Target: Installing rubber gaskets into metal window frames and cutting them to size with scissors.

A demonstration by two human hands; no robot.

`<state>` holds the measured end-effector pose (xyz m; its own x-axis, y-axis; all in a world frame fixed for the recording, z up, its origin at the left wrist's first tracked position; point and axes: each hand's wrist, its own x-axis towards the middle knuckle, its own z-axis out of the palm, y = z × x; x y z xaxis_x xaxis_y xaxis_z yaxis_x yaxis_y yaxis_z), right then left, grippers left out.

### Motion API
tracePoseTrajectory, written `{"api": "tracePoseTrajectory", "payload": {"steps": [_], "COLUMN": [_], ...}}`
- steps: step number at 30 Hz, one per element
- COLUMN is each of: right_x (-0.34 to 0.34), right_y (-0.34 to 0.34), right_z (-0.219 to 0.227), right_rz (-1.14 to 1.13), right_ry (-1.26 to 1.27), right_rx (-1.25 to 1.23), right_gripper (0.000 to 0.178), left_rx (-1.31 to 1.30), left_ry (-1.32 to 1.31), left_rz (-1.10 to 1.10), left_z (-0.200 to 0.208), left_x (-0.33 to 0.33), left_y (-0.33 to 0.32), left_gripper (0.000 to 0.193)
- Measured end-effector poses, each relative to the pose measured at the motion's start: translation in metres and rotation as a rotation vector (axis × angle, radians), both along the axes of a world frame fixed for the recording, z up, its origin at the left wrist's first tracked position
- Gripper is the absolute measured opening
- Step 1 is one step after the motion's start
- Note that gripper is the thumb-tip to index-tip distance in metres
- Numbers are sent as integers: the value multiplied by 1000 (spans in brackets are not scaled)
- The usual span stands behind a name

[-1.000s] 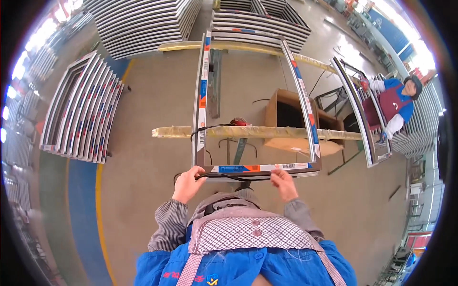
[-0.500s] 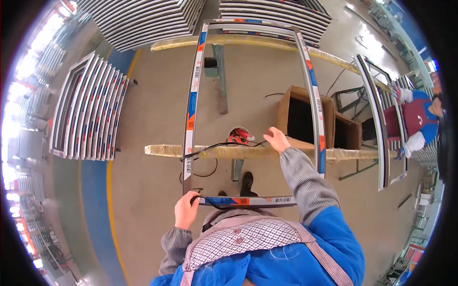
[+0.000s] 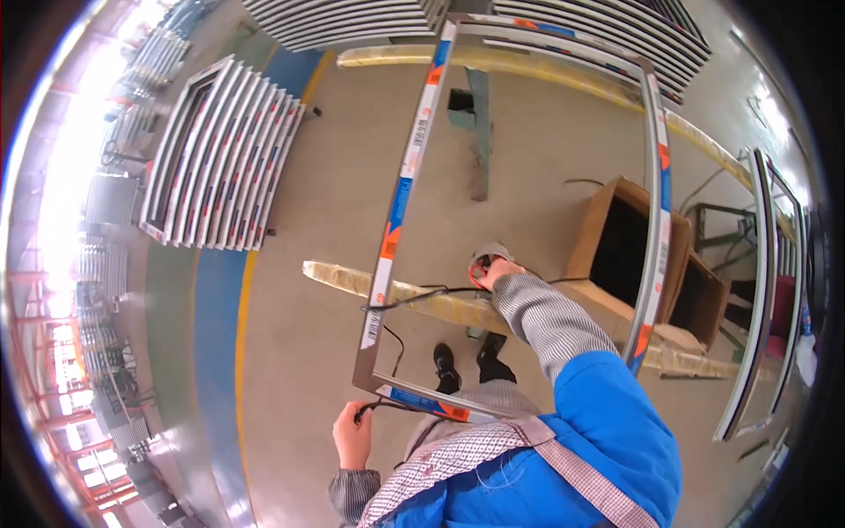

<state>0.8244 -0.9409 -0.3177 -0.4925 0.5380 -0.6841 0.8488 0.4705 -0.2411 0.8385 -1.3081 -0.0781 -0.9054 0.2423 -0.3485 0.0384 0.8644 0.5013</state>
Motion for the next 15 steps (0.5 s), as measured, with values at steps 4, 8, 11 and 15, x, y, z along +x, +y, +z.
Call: {"api": "tracePoseTrajectory", "payload": {"steps": [4,8,11,15], "right_x": [-3,-2,-19,32], "right_y": [-1,-5,-1,28], "right_z": [-30,2,-14,-203], "right_rz": [-68,100,135,215], "right_ry": [-225,-137,-219,250], "right_rx": [1,8,-260,484], "right_gripper": [44,41,55,43], "left_rx": [-7,5,-58,6], "left_ry": [18,47,19,32], "left_rz": [39,46,75,-41], "left_z": [0,4,18,14], "left_x": [9,18,21,12], "left_y": [1,-7,-5,4], "left_gripper": [13,15,15,15]}}
